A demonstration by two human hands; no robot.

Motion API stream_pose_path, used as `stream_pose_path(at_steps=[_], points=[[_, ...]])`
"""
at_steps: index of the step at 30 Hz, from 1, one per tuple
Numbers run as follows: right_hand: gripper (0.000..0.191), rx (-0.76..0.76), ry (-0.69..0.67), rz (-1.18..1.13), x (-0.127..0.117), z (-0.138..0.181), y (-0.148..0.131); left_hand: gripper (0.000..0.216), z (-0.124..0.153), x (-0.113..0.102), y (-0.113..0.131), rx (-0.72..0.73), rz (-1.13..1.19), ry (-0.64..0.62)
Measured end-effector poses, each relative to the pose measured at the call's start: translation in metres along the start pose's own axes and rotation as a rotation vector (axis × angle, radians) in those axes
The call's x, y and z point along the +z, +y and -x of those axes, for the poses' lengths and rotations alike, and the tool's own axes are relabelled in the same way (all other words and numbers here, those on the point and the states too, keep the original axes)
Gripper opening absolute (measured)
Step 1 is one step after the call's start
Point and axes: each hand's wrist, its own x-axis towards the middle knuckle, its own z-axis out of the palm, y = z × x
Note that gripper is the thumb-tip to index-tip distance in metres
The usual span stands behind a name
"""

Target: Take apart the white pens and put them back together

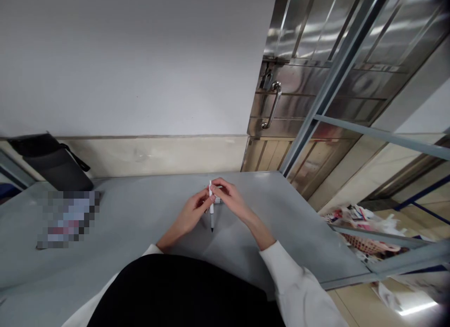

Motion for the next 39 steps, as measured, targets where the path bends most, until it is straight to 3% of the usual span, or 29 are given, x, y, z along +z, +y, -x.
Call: stream_pose_path(at_steps=[4, 7, 13, 16, 22, 29, 39], points=[[0.030, 0.040, 0.093, -0.134, -0.002, 0.002, -0.002, 0.038, 0.001, -0.001, 0.005, 0.002, -0.031, -0.040], [0.030, 0.035, 0.208, -0.378, -0.009, 0.002, -0.009, 0.039, 0.002, -0.001, 0.006, -0.006, -0.066, -0.072], [0.014, 0.084, 0.347, -0.815, -0.035, 0.001, -0.026, 0.036, 0.002, -0.004, 0.000, -0.069, -0.106, -0.055], [0.023, 0.086, 0.371, -0.910, -0.046, 0.003, -0.031, 0.037, 0.002, -0.005, 0.002, -0.084, -0.111, -0.045], [0.037, 0.049, 0.366, -0.964, -0.055, 0.009, -0.029, 0.037, 0.002, -0.005, 0.007, -0.099, -0.113, -0.055], [0.028, -0.020, 0.435, -0.878, -0.057, 0.008, -0.024, 0.037, 0.003, -0.004, 0.006, -0.082, -0.107, -0.045], [0.025, -0.043, 0.415, -0.882, -0.057, 0.011, -0.025, 0.035, 0.002, -0.006, 0.005, -0.082, -0.104, -0.042]])
